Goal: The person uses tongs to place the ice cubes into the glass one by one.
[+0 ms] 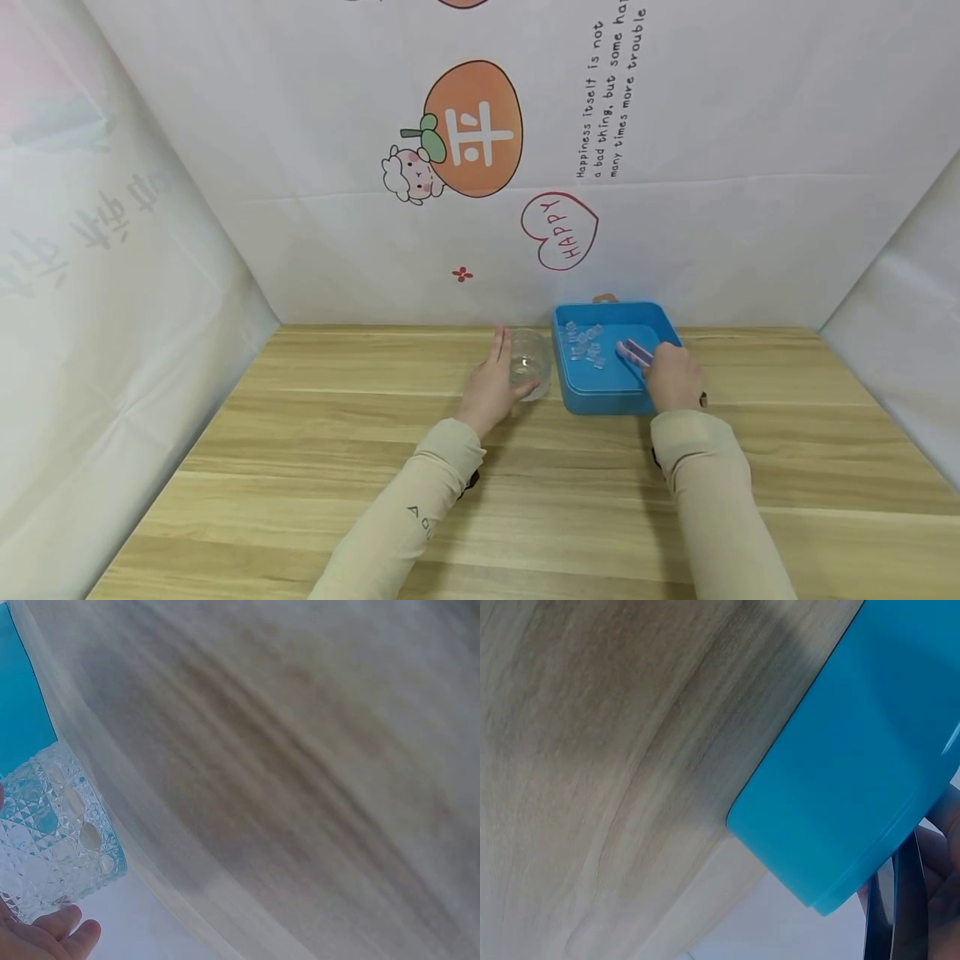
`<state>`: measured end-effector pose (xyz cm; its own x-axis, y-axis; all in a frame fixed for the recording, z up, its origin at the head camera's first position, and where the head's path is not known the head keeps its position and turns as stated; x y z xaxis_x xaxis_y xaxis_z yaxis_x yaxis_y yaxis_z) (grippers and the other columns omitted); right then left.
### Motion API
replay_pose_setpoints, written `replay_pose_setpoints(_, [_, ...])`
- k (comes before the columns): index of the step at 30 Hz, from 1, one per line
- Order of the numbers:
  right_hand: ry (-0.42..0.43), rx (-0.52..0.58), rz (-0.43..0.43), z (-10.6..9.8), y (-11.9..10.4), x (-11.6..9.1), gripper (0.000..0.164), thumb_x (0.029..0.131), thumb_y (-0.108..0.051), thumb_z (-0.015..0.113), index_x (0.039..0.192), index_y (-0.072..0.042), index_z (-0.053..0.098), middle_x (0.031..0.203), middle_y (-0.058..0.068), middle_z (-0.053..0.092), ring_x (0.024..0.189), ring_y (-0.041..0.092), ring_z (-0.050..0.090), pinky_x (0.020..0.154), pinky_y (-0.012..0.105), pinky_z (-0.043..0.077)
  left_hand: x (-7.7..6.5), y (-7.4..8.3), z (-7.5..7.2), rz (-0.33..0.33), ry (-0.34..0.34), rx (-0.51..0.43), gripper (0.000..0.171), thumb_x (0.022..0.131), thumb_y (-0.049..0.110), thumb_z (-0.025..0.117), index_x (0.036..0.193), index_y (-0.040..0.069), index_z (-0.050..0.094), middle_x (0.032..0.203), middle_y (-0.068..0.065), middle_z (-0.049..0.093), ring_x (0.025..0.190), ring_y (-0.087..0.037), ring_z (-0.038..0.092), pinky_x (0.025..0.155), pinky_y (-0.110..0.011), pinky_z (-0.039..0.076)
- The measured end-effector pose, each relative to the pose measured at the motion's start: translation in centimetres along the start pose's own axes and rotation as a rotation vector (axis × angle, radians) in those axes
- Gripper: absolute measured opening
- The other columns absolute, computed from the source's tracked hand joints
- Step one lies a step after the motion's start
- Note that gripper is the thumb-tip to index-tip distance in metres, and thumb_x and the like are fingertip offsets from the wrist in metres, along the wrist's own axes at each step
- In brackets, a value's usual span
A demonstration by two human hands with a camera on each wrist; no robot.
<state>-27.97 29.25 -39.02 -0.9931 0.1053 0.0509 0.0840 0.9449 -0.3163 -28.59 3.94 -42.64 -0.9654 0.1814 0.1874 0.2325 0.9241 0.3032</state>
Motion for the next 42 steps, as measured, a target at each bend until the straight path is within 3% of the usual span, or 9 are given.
replay_pose_setpoints(13, [-0.017,0.001,0.028,-0.6,0.2,-0.3,0.035,0.091,-0.014,0.062,0.11,0.015,0.061,0.095,0.033,0.063,0.071,0.036,0.057,0.055,0.04,0.048,0.0,0.4,-0.3,0.012,-0.007,0.008,0.096,0.085,0.053,0.064,0.154,0.008,0.015,0.162,-0.005,0.014,0.108,-0.021,0.064,0.1,-0.032,0.047])
replay_pose_setpoints(34, [0.084,0.095,-0.028,-2.5,0.4,-1.6,0.038,0.09,-0.015,0.061,0.114,0.014,0.061,0.107,0.037,0.062,0.078,0.04,0.062,0.055,0.038,0.049,-0.1,0.4,-0.2,0.0,-0.013,0.029,0.097,0.085,0.054,0.064,0.154,0.008,0.014,0.162,-0.004,0.014,0.109,-0.022,0.064,0.101,-0.033,0.047])
replay_pose_setpoints(42, [0.129,0.115,-0.074,-3.7,0.2,-1.8,0.039,0.09,-0.016,0.062,0.115,0.015,0.061,0.104,0.038,0.063,0.08,0.045,0.062,0.063,0.049,0.052,-0.2,0.5,-0.4,0.005,-0.023,0.04,0.097,0.085,0.054,0.062,0.154,0.007,0.012,0.162,-0.004,0.013,0.113,-0.021,0.062,0.102,-0.033,0.046])
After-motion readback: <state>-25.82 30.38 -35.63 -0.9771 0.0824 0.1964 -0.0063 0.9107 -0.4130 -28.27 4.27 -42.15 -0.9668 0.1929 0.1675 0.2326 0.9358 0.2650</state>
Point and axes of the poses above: each hand's wrist, its own x-axis towards the middle knuckle, its own z-axis out of the palm, y = z × x, the point moved 1 cm from there along x, towards the middle knuckle
